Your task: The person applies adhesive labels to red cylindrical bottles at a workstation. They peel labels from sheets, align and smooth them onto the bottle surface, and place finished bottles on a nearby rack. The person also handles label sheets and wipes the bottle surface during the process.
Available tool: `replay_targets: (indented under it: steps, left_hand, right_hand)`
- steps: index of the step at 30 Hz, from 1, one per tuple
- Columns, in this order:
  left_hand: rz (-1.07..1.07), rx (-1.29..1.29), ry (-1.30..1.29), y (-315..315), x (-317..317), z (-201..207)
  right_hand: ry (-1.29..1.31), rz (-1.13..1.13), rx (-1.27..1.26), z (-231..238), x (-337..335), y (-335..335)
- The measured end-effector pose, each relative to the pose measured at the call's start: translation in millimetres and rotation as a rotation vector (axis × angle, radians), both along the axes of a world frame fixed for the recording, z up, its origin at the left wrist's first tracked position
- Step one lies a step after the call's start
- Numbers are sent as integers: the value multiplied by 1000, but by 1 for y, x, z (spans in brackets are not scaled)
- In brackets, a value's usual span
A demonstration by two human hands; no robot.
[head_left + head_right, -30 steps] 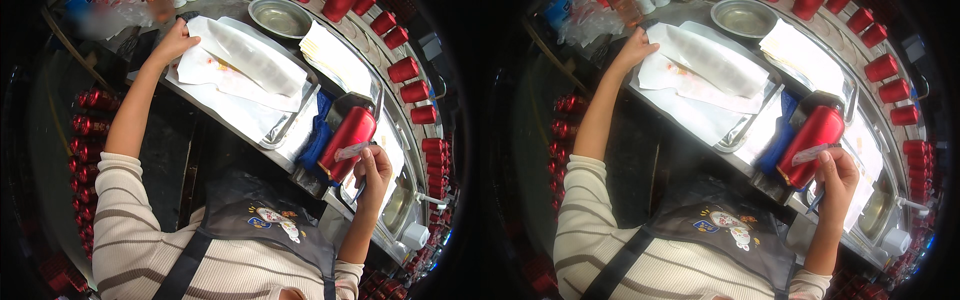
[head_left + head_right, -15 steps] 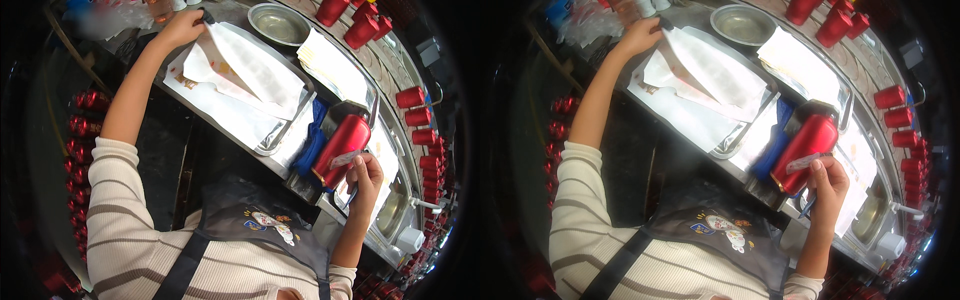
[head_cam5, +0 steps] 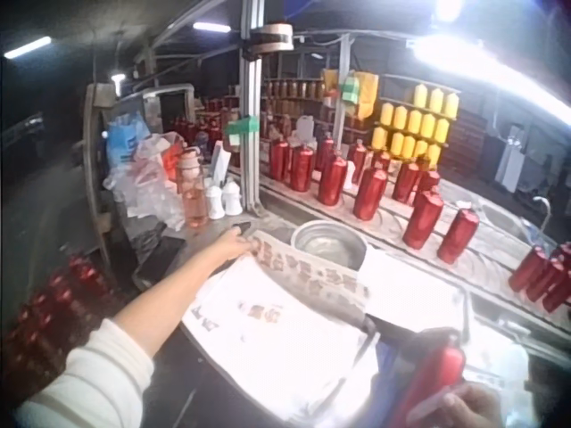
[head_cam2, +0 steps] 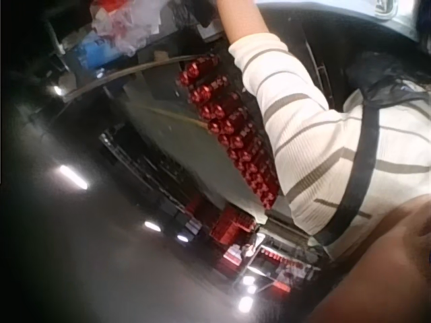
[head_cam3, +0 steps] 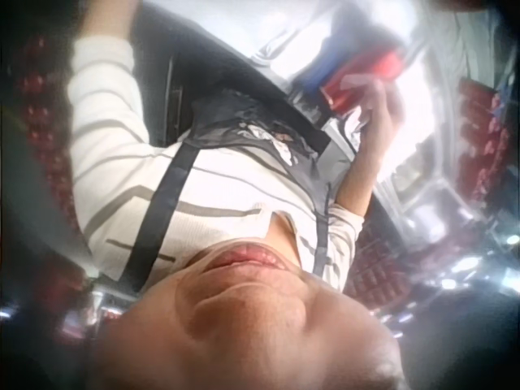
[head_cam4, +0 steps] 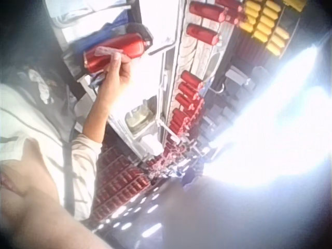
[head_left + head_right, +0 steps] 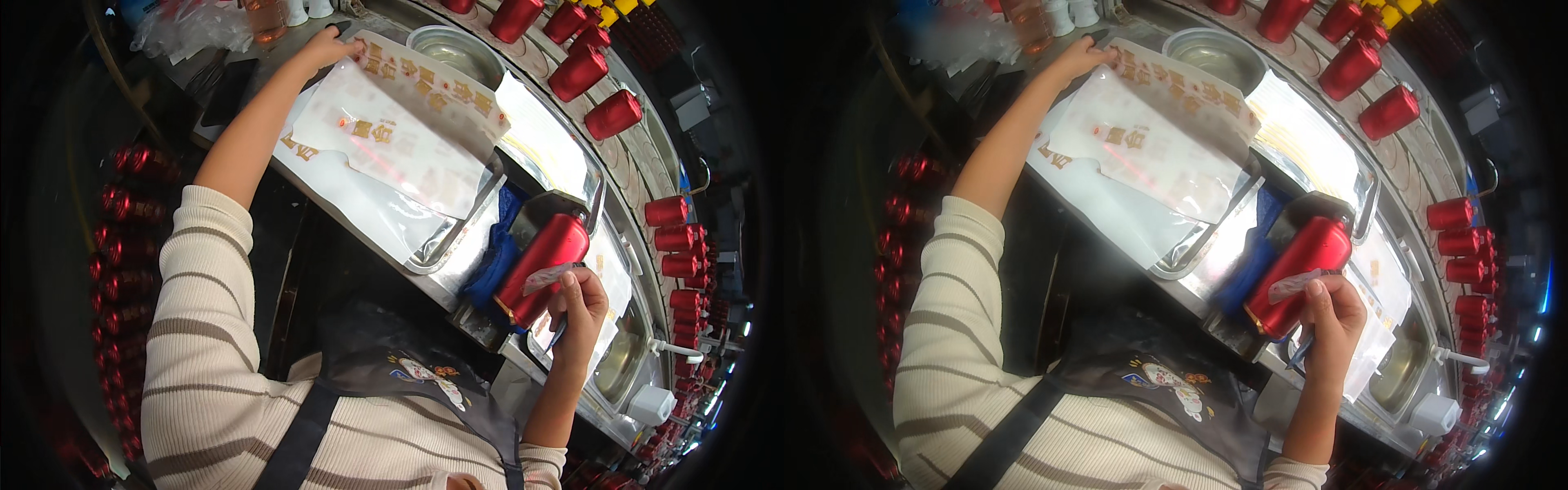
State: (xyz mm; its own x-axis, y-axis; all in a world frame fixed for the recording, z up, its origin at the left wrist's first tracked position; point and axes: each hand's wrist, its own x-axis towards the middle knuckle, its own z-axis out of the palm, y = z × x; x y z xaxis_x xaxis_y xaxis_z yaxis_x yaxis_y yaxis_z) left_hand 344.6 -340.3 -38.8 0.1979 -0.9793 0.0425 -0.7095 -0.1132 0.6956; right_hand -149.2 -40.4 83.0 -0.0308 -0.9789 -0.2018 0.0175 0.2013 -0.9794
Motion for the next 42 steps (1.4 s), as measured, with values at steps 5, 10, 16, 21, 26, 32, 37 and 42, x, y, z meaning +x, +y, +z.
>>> replay_targets:
  steps: [5, 10, 16, 21, 26, 32, 37, 42]
  left_hand:
    - [80, 158, -55, 26, -23, 9]
    - [43, 311, -195, 30, -16, 15]
    - [96, -40, -479, 63, -60, 39]
    - [109, -65, -517, 76, -82, 38]
    - [143, 226, -486, 84, -67, 49]
    - [114, 248, -498, 86, -63, 47]
    - [65, -86, -511, 83, -86, 62]
    - [-662, -822, -551, 72, -174, 85]
  right_hand:
    - [46, 3, 28, 3, -4, 3]
    - [31, 25, 16, 8, 4, 4]
    - [112, 17, -95, 7, 12, 7]
    - [108, 1, -73, 7, 13, 10]
    - [106, 6, -89, 11, 9, 16]
    - [55, 17, -64, 12, 10, 17]
    - [26, 30, -3, 18, 3, 22]
    - [34, 20, -8, 18, 5, 22]
